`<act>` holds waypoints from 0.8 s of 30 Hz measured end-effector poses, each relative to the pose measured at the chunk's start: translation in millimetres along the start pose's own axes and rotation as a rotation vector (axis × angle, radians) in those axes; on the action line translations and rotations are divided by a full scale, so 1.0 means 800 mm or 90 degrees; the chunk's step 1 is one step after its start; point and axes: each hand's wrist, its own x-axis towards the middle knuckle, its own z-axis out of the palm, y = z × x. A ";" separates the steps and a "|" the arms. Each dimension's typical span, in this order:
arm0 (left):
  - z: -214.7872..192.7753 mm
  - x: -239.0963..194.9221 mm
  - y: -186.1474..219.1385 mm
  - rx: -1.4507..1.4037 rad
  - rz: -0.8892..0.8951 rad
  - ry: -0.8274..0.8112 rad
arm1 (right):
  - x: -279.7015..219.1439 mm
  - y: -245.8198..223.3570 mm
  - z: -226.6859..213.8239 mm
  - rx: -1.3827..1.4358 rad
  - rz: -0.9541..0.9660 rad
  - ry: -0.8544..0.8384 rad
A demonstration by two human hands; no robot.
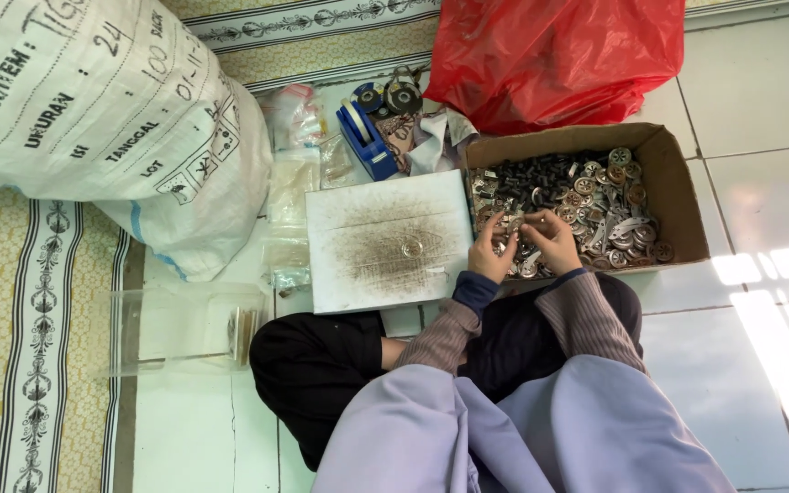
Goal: Sorting small metal chips from a box and packing them into plastic bags.
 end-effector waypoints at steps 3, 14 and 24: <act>-0.029 -0.016 -0.048 -0.003 0.029 0.092 | -0.019 0.000 0.050 -0.062 -0.081 -0.018; -0.225 -0.001 -0.081 0.267 -0.139 0.108 | -0.001 -0.003 0.246 -0.434 -0.198 -0.084; -0.241 -0.001 -0.069 0.372 -0.153 0.153 | -0.007 0.015 0.282 -0.603 -0.227 -0.055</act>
